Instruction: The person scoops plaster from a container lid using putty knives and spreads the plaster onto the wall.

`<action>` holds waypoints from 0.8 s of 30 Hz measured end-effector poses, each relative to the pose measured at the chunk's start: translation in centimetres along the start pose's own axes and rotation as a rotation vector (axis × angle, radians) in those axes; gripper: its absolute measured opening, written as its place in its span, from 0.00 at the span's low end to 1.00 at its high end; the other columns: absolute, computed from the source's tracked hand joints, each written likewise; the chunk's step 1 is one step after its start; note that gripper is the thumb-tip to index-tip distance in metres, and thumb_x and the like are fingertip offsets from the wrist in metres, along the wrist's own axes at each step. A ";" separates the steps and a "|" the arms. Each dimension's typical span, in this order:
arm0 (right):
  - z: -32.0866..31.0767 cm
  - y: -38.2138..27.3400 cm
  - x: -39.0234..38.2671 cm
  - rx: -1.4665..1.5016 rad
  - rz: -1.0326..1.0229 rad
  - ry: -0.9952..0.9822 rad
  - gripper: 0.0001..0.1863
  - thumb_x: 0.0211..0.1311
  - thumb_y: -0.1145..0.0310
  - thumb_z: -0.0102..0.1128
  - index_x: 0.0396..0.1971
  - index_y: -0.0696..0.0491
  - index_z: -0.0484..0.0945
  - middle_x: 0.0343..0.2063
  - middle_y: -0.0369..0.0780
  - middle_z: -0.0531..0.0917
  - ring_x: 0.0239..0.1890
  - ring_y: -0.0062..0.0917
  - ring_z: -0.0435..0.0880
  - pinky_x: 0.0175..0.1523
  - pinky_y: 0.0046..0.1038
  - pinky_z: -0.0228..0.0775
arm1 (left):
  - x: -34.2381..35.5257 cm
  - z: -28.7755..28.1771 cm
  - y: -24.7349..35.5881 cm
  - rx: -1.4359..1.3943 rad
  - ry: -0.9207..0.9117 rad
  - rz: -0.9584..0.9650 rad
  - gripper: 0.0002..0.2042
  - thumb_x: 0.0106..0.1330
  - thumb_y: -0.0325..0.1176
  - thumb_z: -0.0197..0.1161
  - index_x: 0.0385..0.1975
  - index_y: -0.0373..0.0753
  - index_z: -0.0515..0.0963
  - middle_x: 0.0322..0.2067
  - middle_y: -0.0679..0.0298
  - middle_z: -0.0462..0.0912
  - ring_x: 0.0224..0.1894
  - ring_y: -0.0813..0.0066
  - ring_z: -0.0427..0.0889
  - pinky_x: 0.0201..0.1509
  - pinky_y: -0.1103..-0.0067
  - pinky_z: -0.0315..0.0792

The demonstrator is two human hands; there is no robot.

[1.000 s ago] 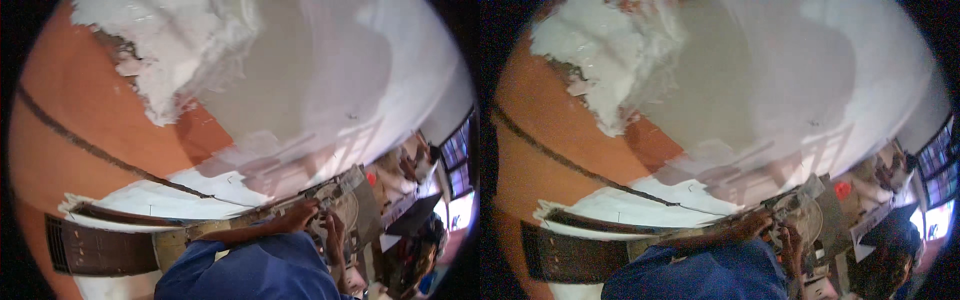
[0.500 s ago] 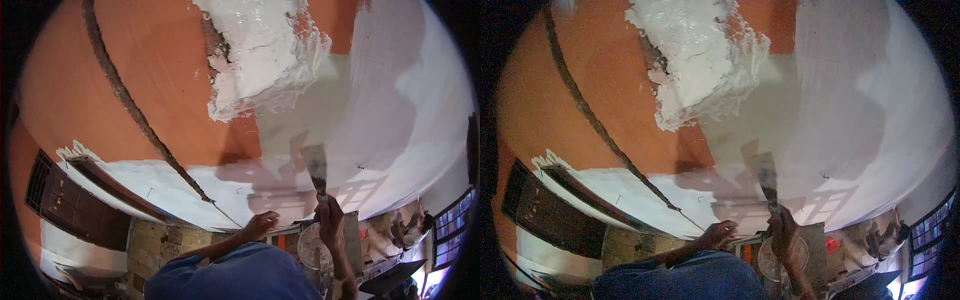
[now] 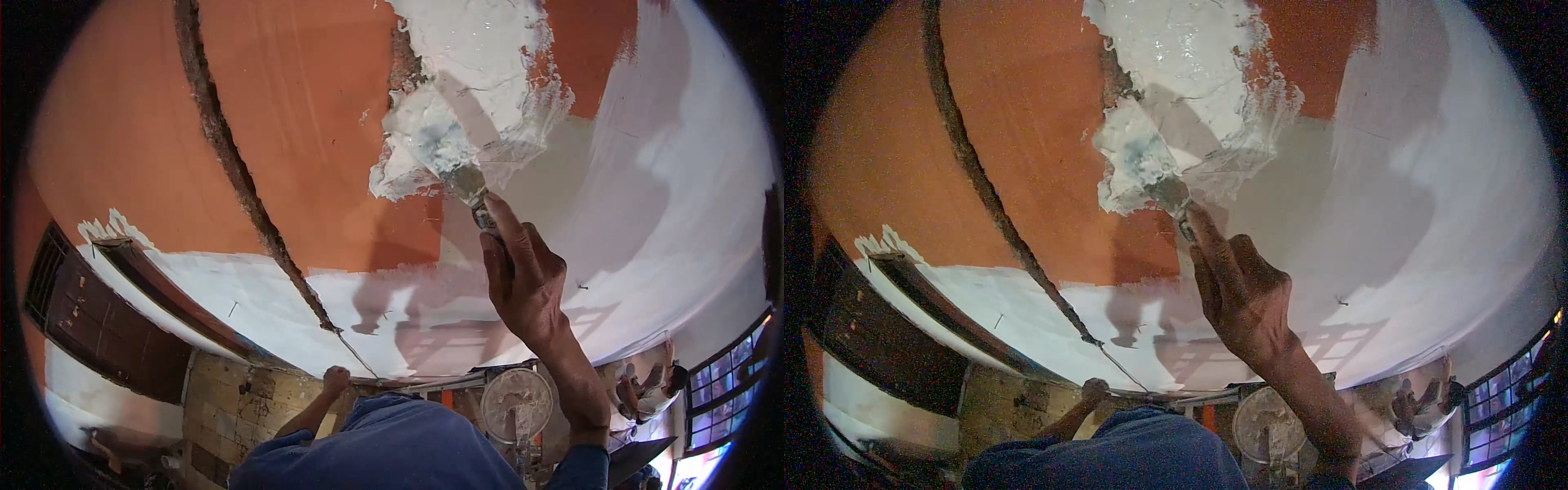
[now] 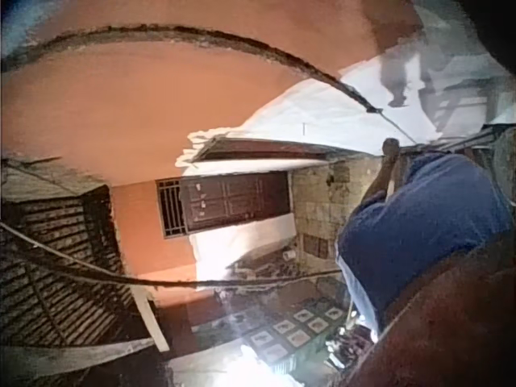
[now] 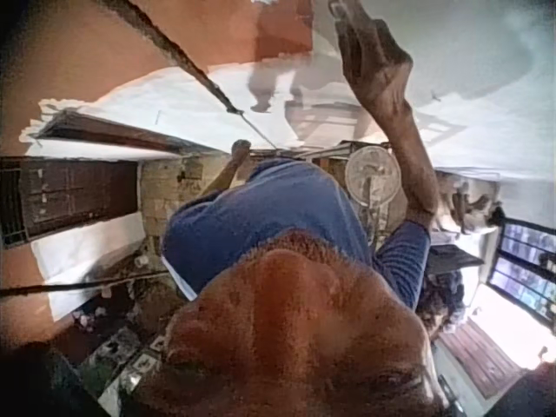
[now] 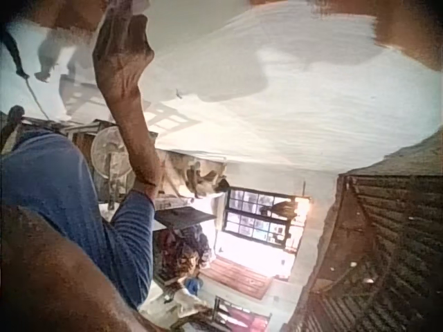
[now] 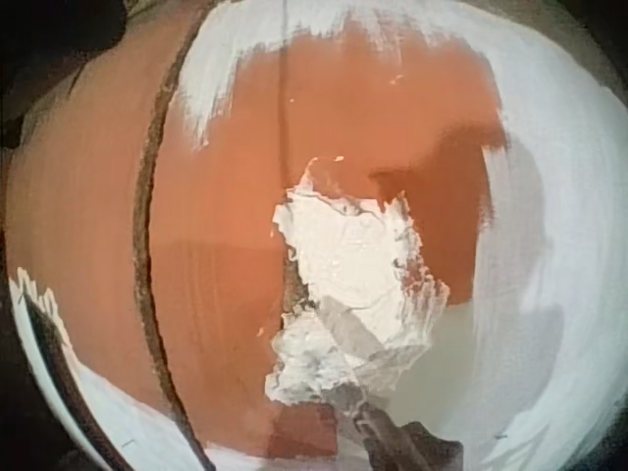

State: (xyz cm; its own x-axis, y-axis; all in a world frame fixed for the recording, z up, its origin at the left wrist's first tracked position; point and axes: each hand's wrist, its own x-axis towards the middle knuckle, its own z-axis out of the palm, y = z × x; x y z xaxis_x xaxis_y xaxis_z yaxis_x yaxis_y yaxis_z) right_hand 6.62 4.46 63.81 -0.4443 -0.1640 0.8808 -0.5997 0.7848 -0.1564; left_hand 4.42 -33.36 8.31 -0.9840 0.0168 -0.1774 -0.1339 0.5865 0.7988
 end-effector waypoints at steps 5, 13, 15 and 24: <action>3.2 0.8 0.5 -0.036 -0.072 0.037 0.26 0.52 0.80 0.55 0.53 0.52 0.67 0.17 0.41 0.72 0.15 0.26 0.71 0.20 0.27 0.64 | -3.4 0.3 0.9 0.280 0.104 -0.525 0.18 0.50 0.45 0.57 0.33 0.38 0.78 0.38 0.56 0.79 0.41 0.65 0.78 0.43 0.74 0.73; 8.1 -0.1 -0.7 -0.099 0.079 0.093 0.25 0.53 0.78 0.55 0.54 0.53 0.66 0.14 0.40 0.68 0.13 0.26 0.67 0.17 0.27 0.61 | -4.1 -1.4 -2.9 1.121 -0.462 -0.096 0.12 0.54 0.43 0.56 0.31 0.44 0.80 0.31 0.62 0.81 0.35 0.75 0.81 0.34 0.76 0.75; 8.5 -1.3 -0.7 -0.049 0.125 0.086 0.26 0.53 0.78 0.54 0.55 0.54 0.65 0.14 0.40 0.68 0.13 0.26 0.67 0.17 0.27 0.61 | -5.4 -2.4 -5.3 1.032 -0.283 0.169 0.10 0.52 0.41 0.56 0.28 0.46 0.81 0.26 0.62 0.81 0.31 0.75 0.81 0.29 0.76 0.76; 7.1 -3.8 -4.0 0.037 0.302 -0.018 0.25 0.54 0.79 0.53 0.55 0.54 0.64 0.15 0.42 0.70 0.15 0.27 0.69 0.20 0.28 0.63 | -4.8 -2.2 -3.5 0.651 -0.291 -0.135 0.12 0.52 0.41 0.54 0.26 0.41 0.80 0.24 0.61 0.81 0.26 0.71 0.81 0.28 0.75 0.76</action>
State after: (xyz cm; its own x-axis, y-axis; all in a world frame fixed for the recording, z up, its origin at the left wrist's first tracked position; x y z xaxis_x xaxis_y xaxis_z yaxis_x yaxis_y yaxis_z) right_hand 5.95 -2.13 57.71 -0.6174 0.0629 0.7841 -0.4622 0.7776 -0.4263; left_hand 9.35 -37.23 7.66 -0.8807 0.0721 -0.4681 -0.0654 0.9604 0.2710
